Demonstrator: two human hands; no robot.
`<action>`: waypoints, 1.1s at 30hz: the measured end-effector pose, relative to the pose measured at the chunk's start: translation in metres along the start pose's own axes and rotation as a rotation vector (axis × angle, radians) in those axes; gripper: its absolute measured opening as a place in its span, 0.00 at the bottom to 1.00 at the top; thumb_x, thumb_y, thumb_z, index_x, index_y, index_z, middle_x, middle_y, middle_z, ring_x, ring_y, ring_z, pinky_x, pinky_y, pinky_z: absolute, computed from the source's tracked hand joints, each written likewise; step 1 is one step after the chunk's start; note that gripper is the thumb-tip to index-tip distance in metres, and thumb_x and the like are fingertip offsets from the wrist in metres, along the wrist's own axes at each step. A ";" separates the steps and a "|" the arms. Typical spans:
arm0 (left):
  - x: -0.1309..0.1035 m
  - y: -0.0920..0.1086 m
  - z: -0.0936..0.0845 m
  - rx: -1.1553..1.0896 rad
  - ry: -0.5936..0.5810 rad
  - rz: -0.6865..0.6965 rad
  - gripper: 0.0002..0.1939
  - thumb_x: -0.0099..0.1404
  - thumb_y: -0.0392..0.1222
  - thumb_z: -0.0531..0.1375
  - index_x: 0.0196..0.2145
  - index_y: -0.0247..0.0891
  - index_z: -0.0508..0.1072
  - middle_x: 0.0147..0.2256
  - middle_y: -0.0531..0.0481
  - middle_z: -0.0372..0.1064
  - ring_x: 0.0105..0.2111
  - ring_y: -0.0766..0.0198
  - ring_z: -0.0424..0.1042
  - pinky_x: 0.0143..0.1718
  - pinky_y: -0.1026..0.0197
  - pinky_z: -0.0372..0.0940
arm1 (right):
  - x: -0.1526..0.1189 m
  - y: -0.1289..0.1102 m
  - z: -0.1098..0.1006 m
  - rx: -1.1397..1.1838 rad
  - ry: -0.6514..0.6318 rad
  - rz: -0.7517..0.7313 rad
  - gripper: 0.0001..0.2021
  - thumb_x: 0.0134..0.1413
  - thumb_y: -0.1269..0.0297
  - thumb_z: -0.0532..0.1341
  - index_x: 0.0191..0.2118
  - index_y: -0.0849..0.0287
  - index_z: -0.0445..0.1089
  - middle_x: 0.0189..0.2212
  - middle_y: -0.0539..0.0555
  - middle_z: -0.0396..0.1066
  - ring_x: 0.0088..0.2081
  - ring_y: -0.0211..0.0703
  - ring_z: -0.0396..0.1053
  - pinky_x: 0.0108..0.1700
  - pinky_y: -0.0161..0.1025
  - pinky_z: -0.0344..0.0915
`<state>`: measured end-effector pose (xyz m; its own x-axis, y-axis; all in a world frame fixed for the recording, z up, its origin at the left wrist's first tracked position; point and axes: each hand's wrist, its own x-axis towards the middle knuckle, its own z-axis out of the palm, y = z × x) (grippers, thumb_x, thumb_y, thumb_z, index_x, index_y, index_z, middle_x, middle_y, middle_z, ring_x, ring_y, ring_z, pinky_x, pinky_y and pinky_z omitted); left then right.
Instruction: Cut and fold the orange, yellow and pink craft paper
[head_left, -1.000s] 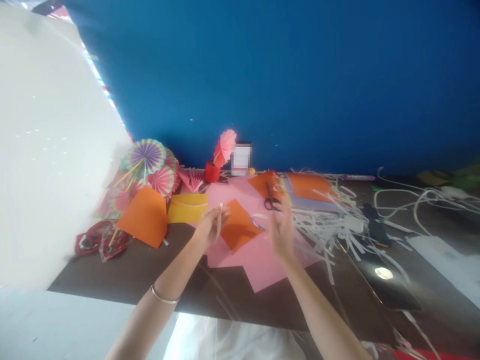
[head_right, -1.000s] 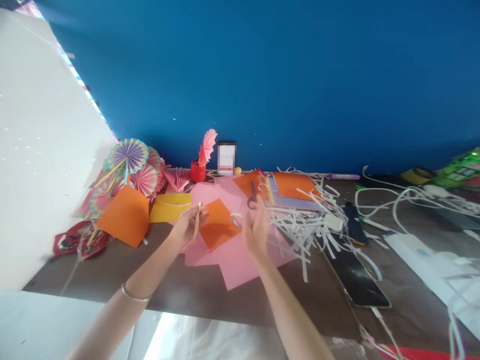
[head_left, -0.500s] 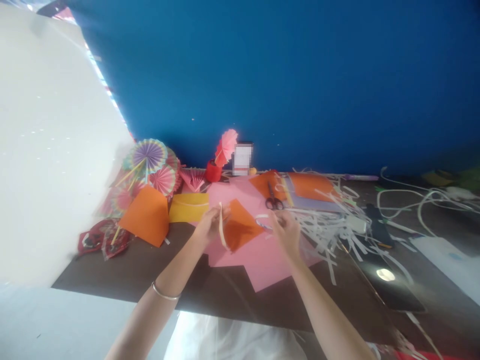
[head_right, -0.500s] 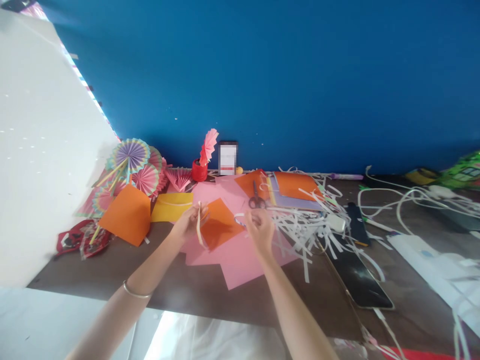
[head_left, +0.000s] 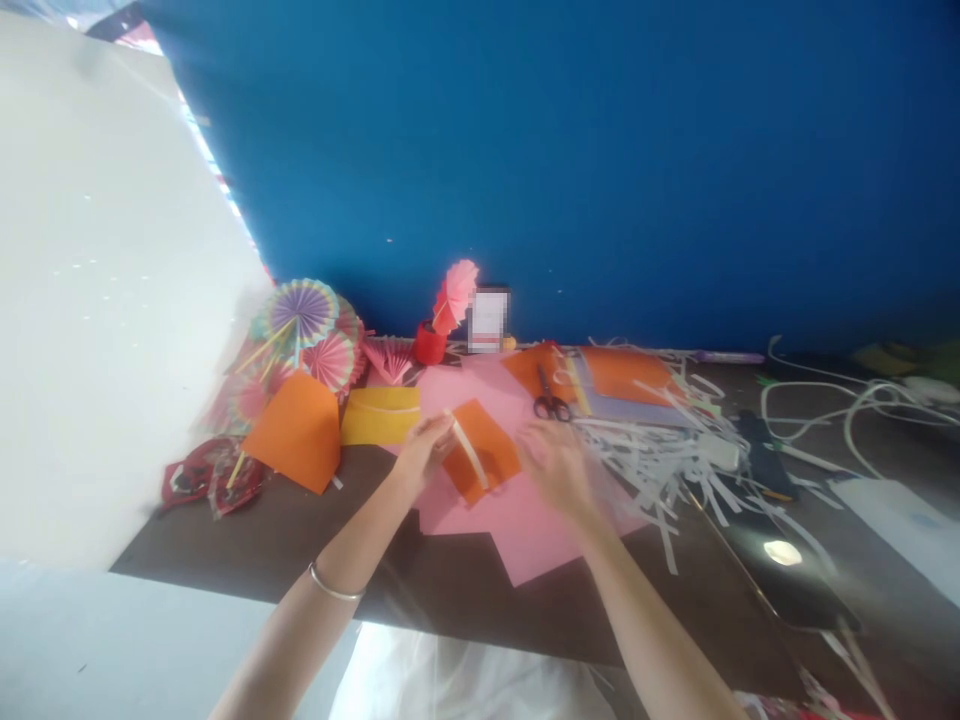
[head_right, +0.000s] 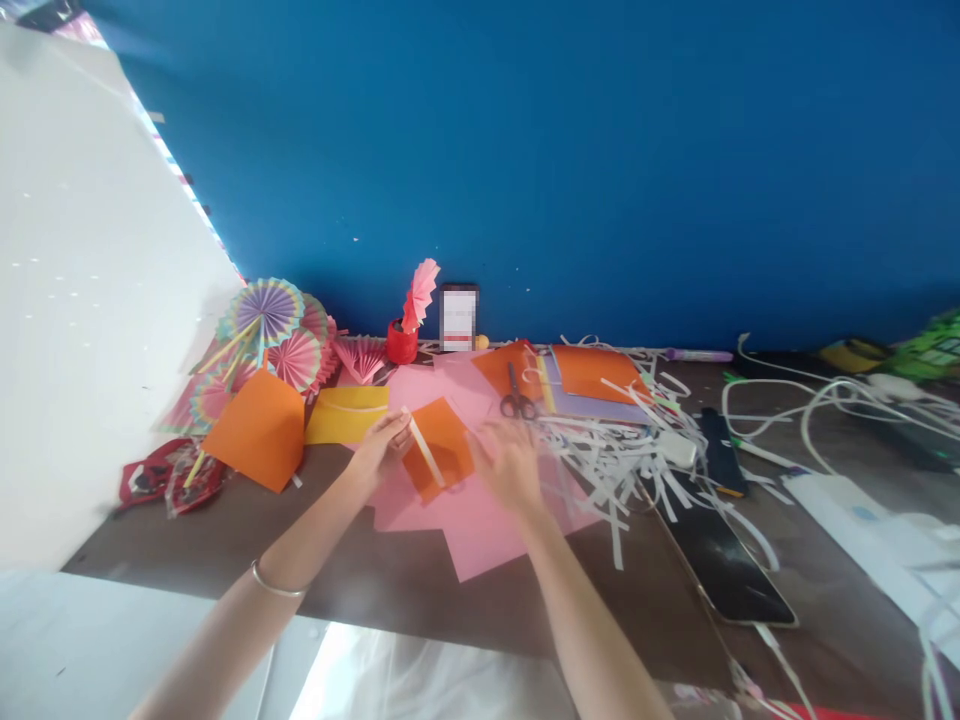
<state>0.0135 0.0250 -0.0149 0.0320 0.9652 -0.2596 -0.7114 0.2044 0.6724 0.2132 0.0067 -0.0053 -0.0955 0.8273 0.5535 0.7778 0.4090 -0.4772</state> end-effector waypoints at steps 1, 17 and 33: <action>0.000 -0.001 0.000 -0.001 -0.016 -0.003 0.12 0.46 0.36 0.69 0.30 0.36 0.73 0.25 0.56 0.70 0.26 0.73 0.71 0.33 0.70 0.64 | -0.001 -0.006 0.000 0.143 -0.092 0.019 0.14 0.56 0.56 0.53 0.37 0.58 0.72 0.37 0.57 0.73 0.40 0.48 0.69 0.45 0.49 0.62; -0.011 -0.005 0.006 0.667 -0.255 0.032 0.09 0.57 0.42 0.61 0.34 0.34 0.74 0.31 0.47 0.73 0.32 0.62 0.73 0.41 0.57 0.66 | 0.001 -0.016 0.013 0.992 -0.265 0.563 0.16 0.40 0.52 0.66 0.27 0.60 0.68 0.17 0.48 0.68 0.20 0.35 0.65 0.22 0.32 0.60; -0.025 -0.011 0.010 1.143 -0.536 0.295 0.08 0.59 0.40 0.56 0.31 0.34 0.74 0.32 0.47 0.74 0.33 0.61 0.72 0.34 0.63 0.65 | -0.002 -0.014 0.019 0.978 -0.162 0.568 0.18 0.41 0.50 0.65 0.30 0.60 0.67 0.20 0.50 0.69 0.21 0.36 0.66 0.25 0.35 0.63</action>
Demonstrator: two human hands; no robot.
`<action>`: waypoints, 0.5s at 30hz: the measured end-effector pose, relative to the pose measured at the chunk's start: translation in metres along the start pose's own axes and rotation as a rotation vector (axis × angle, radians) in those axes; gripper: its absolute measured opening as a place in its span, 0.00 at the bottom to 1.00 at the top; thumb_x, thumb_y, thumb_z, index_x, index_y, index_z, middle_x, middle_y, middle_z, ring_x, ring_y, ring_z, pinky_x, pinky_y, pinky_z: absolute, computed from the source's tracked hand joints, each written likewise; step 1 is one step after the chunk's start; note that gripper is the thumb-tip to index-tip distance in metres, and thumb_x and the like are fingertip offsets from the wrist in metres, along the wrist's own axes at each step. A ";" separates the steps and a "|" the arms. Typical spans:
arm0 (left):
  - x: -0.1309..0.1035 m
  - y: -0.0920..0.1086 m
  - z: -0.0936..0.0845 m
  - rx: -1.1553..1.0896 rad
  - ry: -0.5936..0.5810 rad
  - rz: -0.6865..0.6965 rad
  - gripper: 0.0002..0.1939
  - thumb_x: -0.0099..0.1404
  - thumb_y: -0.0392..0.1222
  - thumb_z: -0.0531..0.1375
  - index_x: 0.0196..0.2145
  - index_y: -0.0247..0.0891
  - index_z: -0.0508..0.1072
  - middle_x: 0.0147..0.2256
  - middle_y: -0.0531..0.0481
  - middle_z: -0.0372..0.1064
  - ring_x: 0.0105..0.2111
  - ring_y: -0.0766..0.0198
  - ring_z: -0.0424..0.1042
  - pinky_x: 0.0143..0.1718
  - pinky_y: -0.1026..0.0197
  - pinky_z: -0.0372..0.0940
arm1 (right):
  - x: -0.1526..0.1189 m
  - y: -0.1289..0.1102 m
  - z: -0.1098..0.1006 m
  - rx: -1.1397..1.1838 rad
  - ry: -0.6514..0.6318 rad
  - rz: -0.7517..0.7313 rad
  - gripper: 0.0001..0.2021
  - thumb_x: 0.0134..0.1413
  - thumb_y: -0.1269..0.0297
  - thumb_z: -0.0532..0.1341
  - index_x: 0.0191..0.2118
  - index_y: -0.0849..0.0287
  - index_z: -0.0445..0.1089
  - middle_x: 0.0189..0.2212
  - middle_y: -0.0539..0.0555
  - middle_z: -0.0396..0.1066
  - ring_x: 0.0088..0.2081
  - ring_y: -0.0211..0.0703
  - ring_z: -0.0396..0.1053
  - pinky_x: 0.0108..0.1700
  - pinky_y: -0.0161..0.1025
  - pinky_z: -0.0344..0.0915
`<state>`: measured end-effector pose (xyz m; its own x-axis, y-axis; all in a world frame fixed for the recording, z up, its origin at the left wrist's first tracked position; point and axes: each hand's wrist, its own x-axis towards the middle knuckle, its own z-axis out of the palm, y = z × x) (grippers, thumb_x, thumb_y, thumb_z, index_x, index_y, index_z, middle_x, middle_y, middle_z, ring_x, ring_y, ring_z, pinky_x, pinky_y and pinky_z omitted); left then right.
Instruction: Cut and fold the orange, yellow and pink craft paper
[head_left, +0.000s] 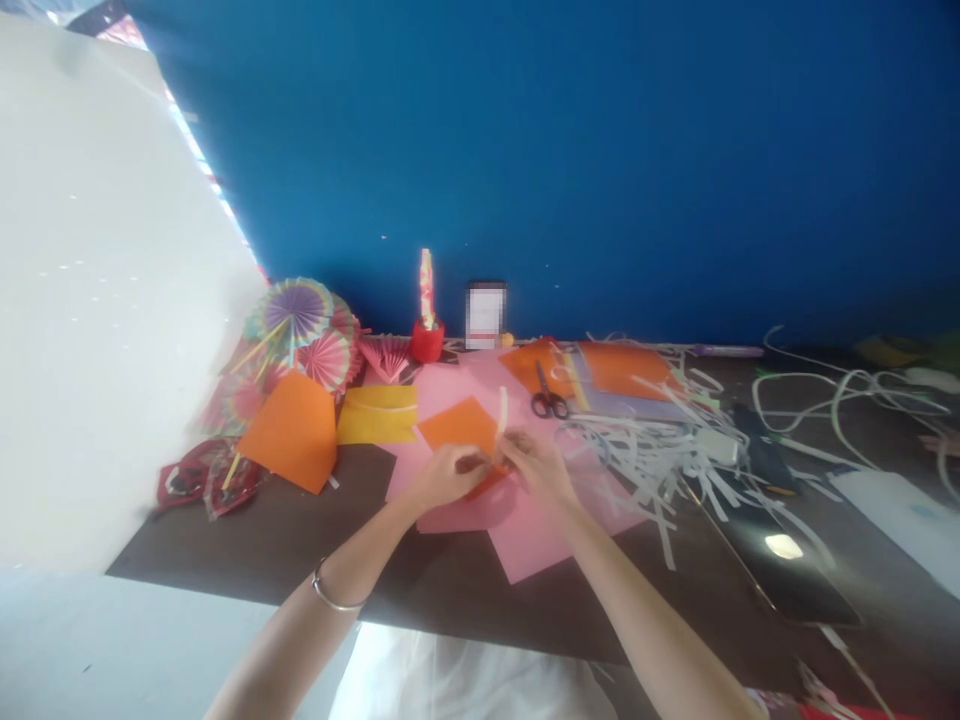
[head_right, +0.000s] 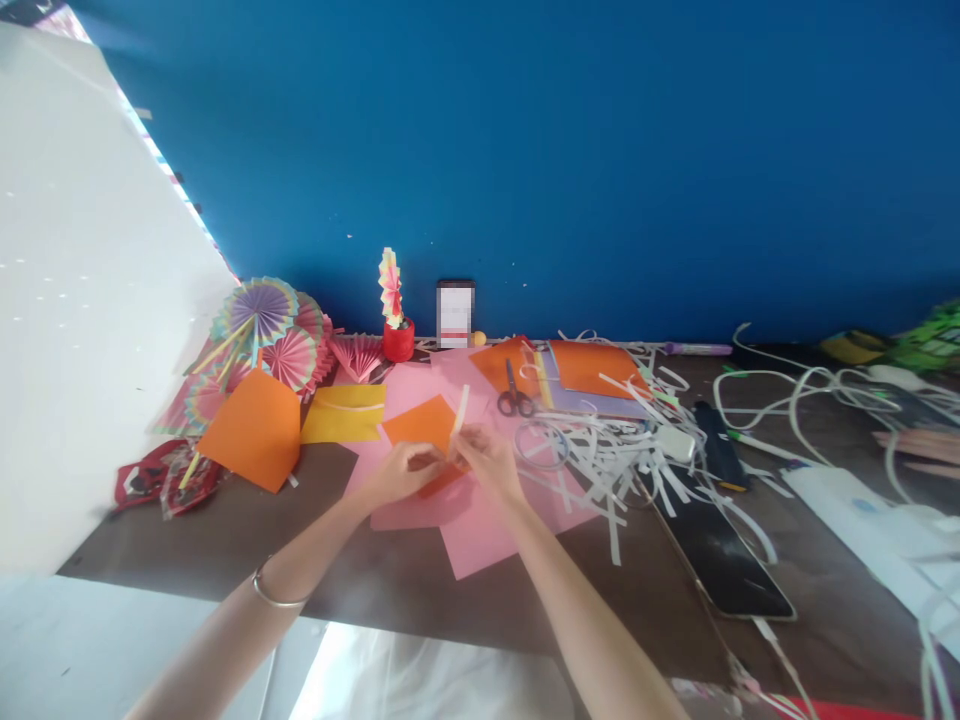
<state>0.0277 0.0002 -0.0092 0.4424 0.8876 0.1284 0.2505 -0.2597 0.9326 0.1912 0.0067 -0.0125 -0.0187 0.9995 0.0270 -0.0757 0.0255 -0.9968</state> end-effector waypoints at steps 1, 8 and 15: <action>0.000 0.000 0.000 0.001 0.024 0.002 0.08 0.59 0.39 0.57 0.32 0.34 0.74 0.32 0.47 0.74 0.33 0.61 0.72 0.34 0.63 0.65 | -0.001 0.000 0.000 -0.055 0.038 -0.045 0.18 0.42 0.50 0.65 0.32 0.60 0.67 0.23 0.51 0.70 0.23 0.37 0.67 0.26 0.36 0.64; 0.001 -0.002 -0.001 -0.032 0.142 0.048 0.07 0.58 0.35 0.56 0.30 0.34 0.74 0.32 0.47 0.74 0.33 0.62 0.71 0.35 0.63 0.65 | -0.011 -0.005 -0.003 -0.588 -0.002 -0.514 0.07 0.55 0.60 0.56 0.35 0.55 0.69 0.37 0.55 0.71 0.39 0.45 0.70 0.36 0.41 0.69; 0.002 -0.003 -0.003 0.037 0.175 0.145 0.07 0.58 0.34 0.54 0.31 0.35 0.73 0.33 0.47 0.73 0.33 0.64 0.71 0.35 0.63 0.66 | -0.011 -0.002 -0.005 -0.751 -0.093 -0.687 0.07 0.56 0.68 0.54 0.37 0.55 0.69 0.37 0.55 0.71 0.40 0.45 0.69 0.44 0.46 0.67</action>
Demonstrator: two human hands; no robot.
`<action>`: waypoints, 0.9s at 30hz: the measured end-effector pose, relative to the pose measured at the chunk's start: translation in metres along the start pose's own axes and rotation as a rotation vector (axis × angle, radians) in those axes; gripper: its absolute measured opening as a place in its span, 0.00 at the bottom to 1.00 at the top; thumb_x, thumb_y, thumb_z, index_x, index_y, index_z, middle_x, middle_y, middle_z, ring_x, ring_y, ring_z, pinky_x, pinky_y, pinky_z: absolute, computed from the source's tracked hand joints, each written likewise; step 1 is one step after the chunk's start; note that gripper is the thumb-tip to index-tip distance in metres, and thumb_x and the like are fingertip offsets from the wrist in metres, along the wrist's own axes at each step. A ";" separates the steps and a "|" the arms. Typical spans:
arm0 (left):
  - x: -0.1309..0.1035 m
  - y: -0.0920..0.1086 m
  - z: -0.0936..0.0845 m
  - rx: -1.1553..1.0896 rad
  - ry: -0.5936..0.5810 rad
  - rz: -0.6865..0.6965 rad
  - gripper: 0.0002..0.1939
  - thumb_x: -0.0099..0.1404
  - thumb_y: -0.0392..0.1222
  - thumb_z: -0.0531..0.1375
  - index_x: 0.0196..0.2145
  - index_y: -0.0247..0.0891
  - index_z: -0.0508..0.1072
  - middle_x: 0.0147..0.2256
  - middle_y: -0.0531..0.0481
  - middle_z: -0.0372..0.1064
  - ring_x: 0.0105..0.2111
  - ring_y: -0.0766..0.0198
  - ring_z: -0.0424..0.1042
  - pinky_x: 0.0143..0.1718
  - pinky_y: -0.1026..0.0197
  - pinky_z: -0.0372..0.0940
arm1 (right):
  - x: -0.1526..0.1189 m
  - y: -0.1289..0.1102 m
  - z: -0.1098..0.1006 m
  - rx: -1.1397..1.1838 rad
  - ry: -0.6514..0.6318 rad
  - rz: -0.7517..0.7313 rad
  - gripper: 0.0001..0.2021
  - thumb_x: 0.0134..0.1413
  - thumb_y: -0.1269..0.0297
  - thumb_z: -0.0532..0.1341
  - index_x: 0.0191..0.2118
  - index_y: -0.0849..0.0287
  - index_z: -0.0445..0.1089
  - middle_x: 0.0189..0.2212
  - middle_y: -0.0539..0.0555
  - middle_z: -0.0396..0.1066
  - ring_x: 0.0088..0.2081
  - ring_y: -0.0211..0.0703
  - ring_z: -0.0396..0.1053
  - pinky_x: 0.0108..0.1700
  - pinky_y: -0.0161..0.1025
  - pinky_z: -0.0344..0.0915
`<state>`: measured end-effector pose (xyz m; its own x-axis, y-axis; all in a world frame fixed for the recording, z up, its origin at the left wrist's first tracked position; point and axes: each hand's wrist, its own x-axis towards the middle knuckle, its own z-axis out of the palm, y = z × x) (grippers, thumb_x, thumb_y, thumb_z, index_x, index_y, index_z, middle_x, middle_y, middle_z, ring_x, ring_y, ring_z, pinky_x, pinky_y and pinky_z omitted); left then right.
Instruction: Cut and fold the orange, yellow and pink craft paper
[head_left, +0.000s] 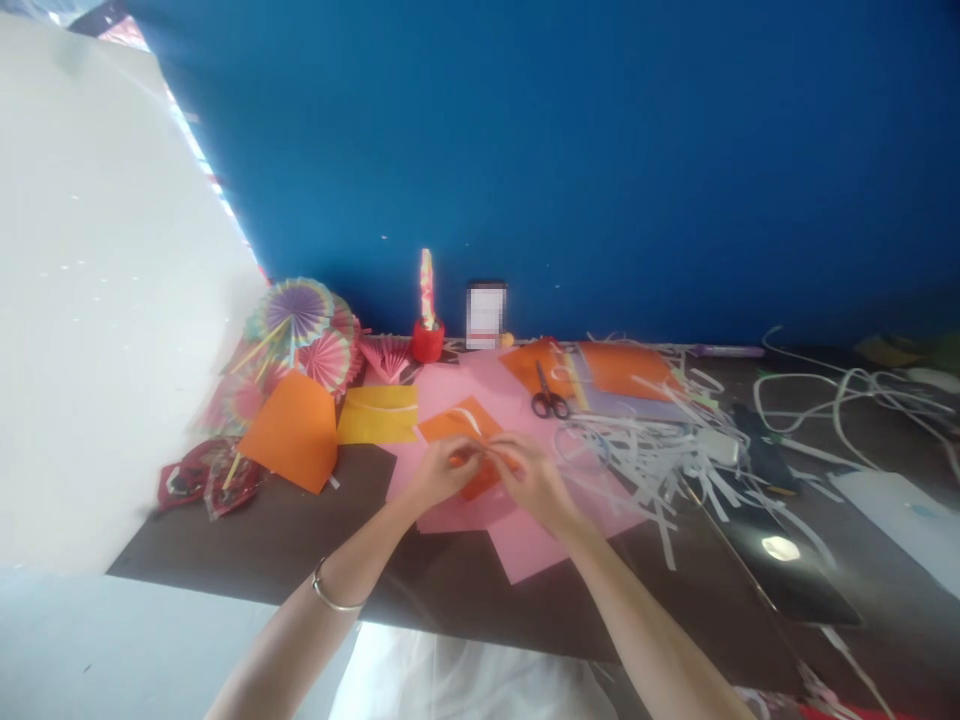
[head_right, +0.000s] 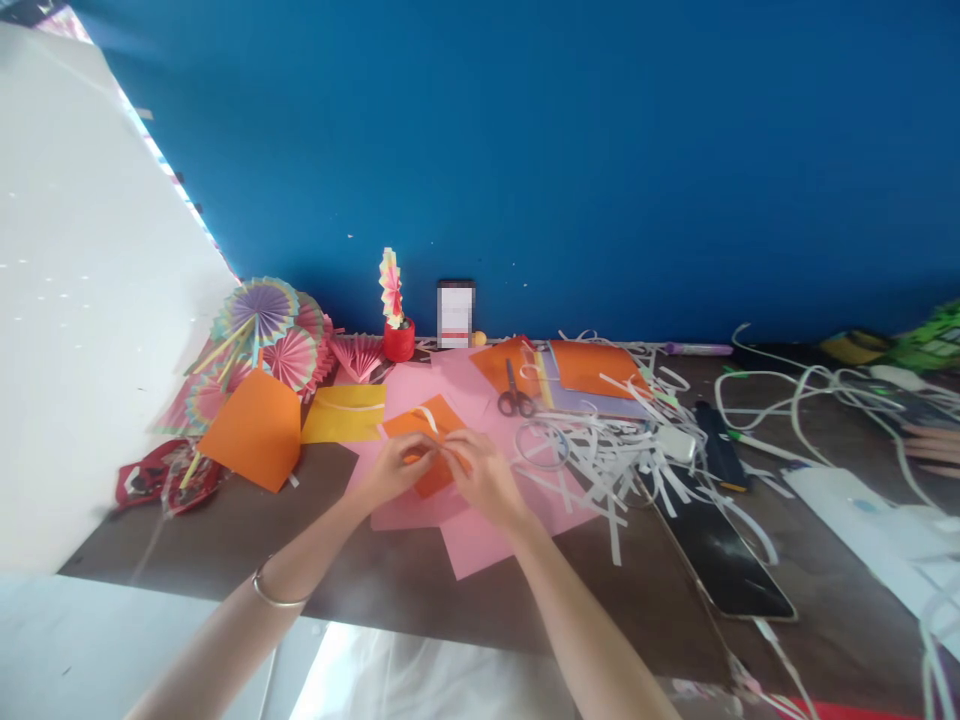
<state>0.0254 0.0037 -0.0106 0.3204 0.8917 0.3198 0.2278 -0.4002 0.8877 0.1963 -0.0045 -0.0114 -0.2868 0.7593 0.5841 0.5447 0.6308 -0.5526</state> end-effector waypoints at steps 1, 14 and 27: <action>0.000 0.000 0.000 0.011 0.000 0.009 0.07 0.58 0.34 0.54 0.31 0.35 0.73 0.33 0.47 0.73 0.33 0.64 0.71 0.35 0.63 0.66 | 0.000 0.000 0.000 -0.010 -0.001 -0.010 0.07 0.56 0.69 0.54 0.37 0.55 0.69 0.36 0.55 0.71 0.40 0.45 0.69 0.44 0.46 0.67; 0.000 -0.001 -0.001 0.078 -0.008 0.011 0.07 0.58 0.34 0.54 0.31 0.35 0.72 0.32 0.47 0.72 0.32 0.64 0.71 0.35 0.63 0.65 | 0.004 -0.006 -0.006 -0.084 -0.078 -0.040 0.09 0.56 0.70 0.53 0.35 0.55 0.70 0.35 0.54 0.71 0.38 0.44 0.69 0.42 0.44 0.65; 0.000 0.001 -0.001 0.083 -0.022 -0.001 0.07 0.58 0.33 0.54 0.31 0.35 0.73 0.33 0.47 0.73 0.33 0.64 0.70 0.35 0.63 0.64 | 0.005 -0.008 -0.006 -0.092 -0.098 -0.035 0.09 0.57 0.71 0.52 0.36 0.56 0.68 0.35 0.54 0.71 0.39 0.44 0.68 0.42 0.44 0.65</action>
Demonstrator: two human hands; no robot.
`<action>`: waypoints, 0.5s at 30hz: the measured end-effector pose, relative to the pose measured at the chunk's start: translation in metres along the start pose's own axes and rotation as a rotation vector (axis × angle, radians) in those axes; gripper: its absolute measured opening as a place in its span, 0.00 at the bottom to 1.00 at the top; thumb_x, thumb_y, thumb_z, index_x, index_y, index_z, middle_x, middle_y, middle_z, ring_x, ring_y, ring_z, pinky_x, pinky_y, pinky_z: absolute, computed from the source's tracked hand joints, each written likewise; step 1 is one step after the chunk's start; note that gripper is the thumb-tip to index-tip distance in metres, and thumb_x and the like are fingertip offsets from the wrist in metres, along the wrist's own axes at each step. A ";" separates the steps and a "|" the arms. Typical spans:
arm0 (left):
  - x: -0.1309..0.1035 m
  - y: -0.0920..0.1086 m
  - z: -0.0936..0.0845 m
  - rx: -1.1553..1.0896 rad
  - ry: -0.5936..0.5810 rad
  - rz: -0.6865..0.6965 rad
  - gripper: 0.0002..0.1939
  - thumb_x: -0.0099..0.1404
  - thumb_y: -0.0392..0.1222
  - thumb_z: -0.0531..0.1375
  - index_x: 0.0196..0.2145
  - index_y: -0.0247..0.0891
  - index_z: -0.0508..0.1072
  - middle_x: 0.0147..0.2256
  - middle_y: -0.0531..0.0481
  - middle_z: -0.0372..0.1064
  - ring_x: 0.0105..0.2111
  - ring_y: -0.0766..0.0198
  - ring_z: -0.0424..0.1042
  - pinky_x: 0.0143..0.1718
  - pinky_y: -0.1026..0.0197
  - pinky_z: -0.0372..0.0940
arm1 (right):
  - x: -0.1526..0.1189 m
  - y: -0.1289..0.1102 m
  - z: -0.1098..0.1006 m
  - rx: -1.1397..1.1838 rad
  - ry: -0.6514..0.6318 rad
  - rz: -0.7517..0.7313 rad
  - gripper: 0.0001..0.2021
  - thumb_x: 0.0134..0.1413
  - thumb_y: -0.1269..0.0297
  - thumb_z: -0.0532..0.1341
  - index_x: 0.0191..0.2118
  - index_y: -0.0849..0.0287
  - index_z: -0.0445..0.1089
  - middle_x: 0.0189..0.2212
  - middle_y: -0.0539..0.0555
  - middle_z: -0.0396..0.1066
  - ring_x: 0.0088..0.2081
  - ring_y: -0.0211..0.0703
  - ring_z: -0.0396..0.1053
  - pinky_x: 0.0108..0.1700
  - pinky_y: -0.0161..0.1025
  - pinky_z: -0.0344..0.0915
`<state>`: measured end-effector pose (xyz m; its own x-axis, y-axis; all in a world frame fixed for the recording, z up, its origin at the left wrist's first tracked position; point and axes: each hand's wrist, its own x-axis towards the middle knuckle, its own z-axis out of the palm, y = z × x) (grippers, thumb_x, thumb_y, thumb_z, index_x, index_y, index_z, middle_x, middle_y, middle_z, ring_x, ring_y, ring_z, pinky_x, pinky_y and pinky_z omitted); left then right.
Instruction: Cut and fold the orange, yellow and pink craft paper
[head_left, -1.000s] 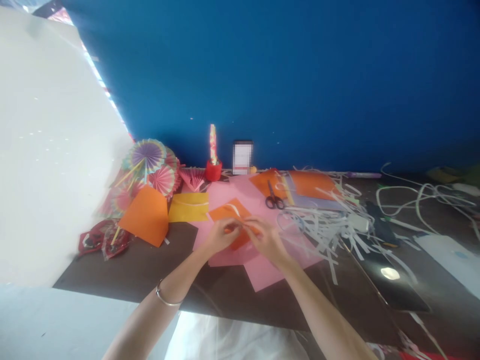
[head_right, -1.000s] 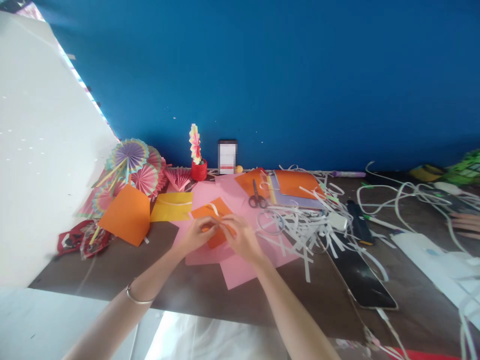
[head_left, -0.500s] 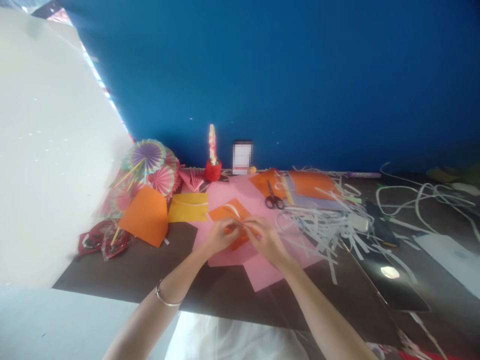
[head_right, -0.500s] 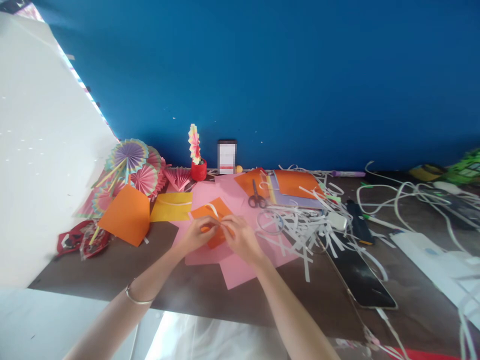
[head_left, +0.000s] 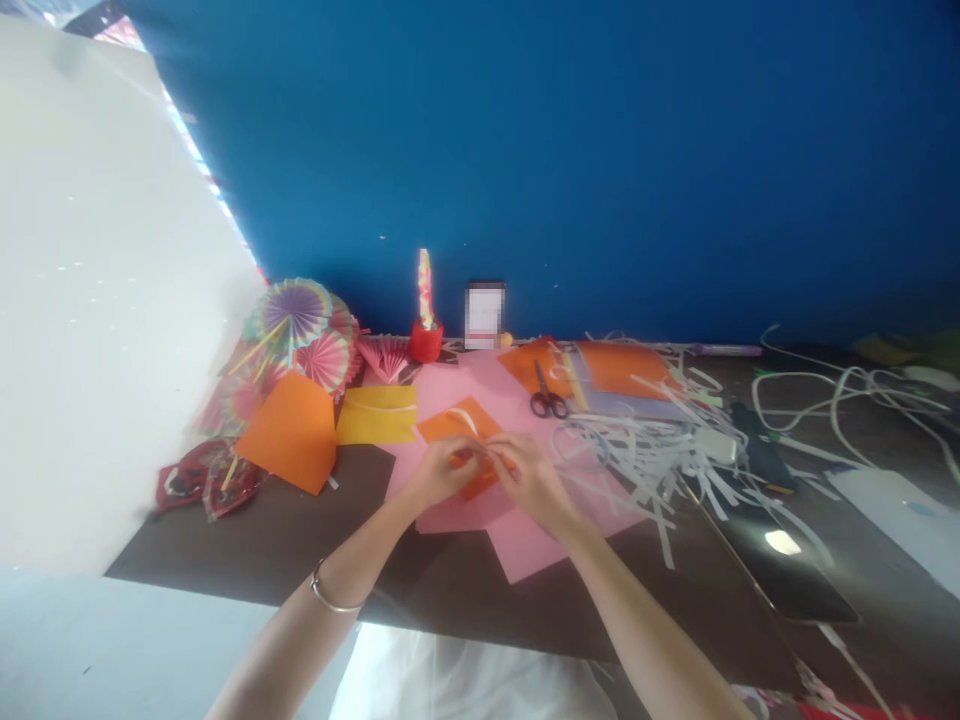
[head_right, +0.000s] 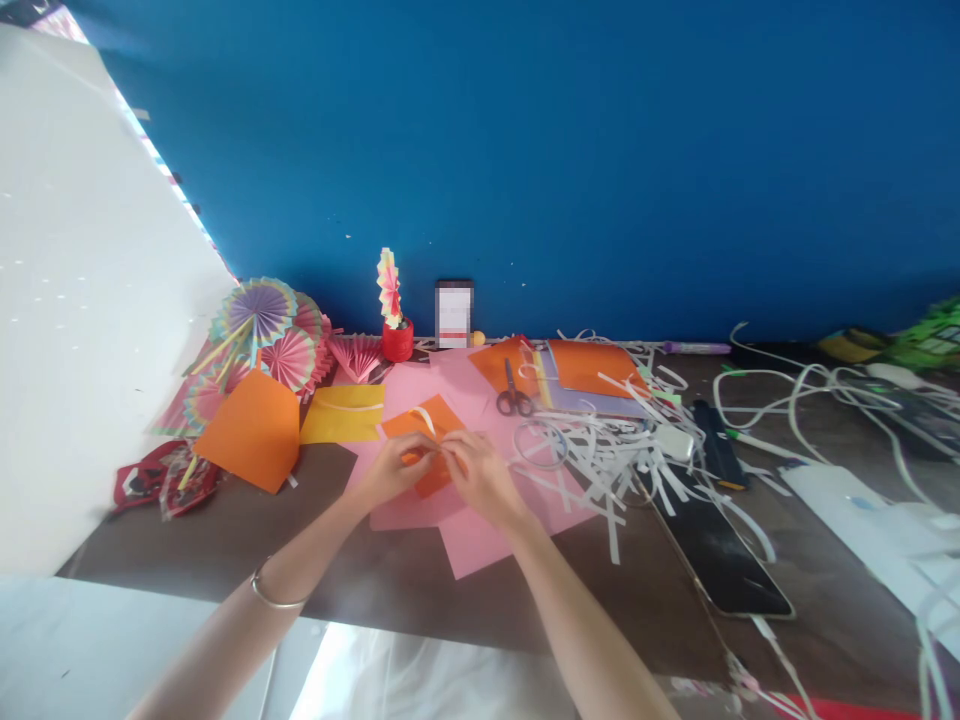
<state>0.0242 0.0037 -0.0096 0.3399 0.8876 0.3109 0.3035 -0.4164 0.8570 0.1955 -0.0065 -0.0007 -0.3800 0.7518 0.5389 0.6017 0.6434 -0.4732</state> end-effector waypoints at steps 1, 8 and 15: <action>0.000 0.000 0.000 -0.005 0.000 -0.002 0.07 0.58 0.33 0.54 0.31 0.35 0.72 0.32 0.47 0.72 0.32 0.64 0.70 0.34 0.63 0.64 | 0.000 0.000 0.000 0.001 0.004 -0.003 0.08 0.57 0.71 0.52 0.36 0.56 0.68 0.35 0.54 0.71 0.39 0.44 0.68 0.42 0.44 0.64; 0.001 0.000 -0.003 -0.146 -0.033 -0.064 0.05 0.55 0.33 0.56 0.28 0.34 0.72 0.30 0.48 0.71 0.32 0.63 0.70 0.36 0.62 0.64 | 0.000 0.003 0.002 -0.008 0.053 -0.006 0.07 0.57 0.70 0.52 0.34 0.56 0.66 0.34 0.54 0.71 0.38 0.44 0.68 0.42 0.43 0.63; 0.000 0.002 -0.015 -0.585 -0.253 -0.264 0.05 0.49 0.39 0.64 0.24 0.35 0.73 0.27 0.50 0.70 0.30 0.63 0.68 0.39 0.60 0.62 | 0.001 0.020 0.001 -0.070 0.160 0.095 0.08 0.56 0.68 0.51 0.29 0.56 0.66 0.31 0.54 0.71 0.35 0.44 0.68 0.41 0.43 0.61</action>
<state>0.0119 0.0059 -0.0018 0.5397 0.8417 0.0169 -0.1013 0.0450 0.9938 0.2069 0.0072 -0.0101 -0.2058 0.7723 0.6010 0.6789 0.5550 -0.4806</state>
